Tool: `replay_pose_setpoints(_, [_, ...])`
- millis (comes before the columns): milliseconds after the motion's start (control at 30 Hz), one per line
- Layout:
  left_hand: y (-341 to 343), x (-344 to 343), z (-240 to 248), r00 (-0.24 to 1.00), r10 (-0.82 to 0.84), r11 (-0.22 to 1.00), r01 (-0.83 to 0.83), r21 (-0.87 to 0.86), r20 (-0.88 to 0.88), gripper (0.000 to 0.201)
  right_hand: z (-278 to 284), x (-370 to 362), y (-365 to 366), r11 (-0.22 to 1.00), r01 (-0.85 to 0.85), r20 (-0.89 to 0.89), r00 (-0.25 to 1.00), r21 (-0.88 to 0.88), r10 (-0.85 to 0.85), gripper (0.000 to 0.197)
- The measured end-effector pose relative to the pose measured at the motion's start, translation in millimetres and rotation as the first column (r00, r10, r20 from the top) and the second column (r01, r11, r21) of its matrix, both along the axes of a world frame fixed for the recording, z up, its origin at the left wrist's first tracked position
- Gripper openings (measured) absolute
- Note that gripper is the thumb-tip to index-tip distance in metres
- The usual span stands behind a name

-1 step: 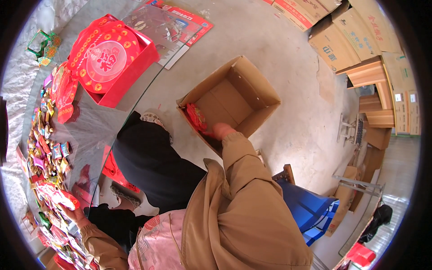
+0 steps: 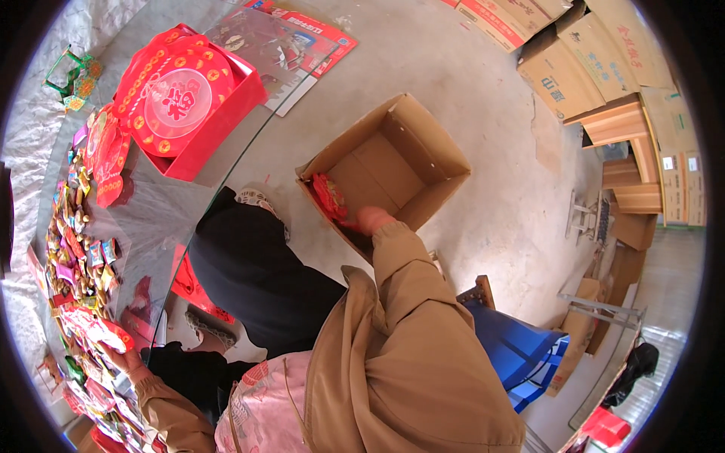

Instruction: Picking up various wrapped snacks and peanuts from a table and placing them into a small red decorative bag, then putting the bag into a cardboard box.

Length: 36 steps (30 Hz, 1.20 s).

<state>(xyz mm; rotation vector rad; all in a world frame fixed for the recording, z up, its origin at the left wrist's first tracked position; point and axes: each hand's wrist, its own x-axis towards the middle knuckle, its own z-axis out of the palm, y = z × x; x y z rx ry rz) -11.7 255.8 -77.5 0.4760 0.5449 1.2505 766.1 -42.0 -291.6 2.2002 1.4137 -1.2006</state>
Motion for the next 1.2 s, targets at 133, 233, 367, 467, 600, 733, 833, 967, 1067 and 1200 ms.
replay_pose_setpoints(133, [2,-3,-1,1.000,-0.012,1.000,0.012,0.000,0.000,0.062,25,-5,5,0.999,-0.032,0.004,0.999,0.001,0.032,0.025])
replay_pose_setpoints(233, [2,-7,-1,0.999,-0.051,0.999,0.051,0.007,0.014,0.062,35,-5,10,0.997,-0.076,0.038,0.996,-0.022,0.077,0.023])
replay_pose_setpoints(367, [6,-1,-7,0.999,-0.046,0.999,0.046,-0.017,0.011,0.064,21,4,0,0.999,-0.048,0.105,0.993,-0.008,0.049,0.022])
replay_pose_setpoints(467, [3,-3,-4,0.999,-0.049,0.999,0.049,-0.013,0.019,0.064,20,3,2,0.998,-0.059,0.092,0.994,0.000,0.059,0.022])
replay_pose_setpoints(600, [6,-19,-5,0.999,0.027,1.000,-0.028,-0.013,-0.042,0.064,11,7,0,0.997,-0.078,0.070,0.995,0.017,0.077,0.022])
replay_pose_setpoints(733, [5,-9,-6,0.999,0.009,1.000,-0.010,-0.024,-0.035,0.062,4,12,-5,0.997,-0.071,0.069,0.995,0.009,0.071,0.023])
replay_pose_setpoints(833, [4,-8,-3,1.000,-0.005,1.000,0.004,-0.021,-0.031,0.060,7,11,-6,0.998,-0.061,0.069,0.996,-0.001,0.061,0.023])
replay_pose_setpoints(967, [2,-4,-1,0.997,-0.079,0.997,0.079,-0.013,0.009,0.059,14,10,-7,0.999,-0.021,0.098,0.995,0.026,0.018,0.023])
replay_pose_setpoints(1067, [0,-7,2,0.999,-0.052,0.999,0.052,-0.010,-0.013,0.060,22,7,-2,0.998,-0.044,0.132,0.990,0.036,0.039,0.023])
replay_pose_setpoints(1200, [0,-1,2,0.991,0.064,0.997,-0.068,-0.030,-0.115,0.062,15,11,-5,0.997,-0.027,0.123,0.992,0.066,0.019,0.023])
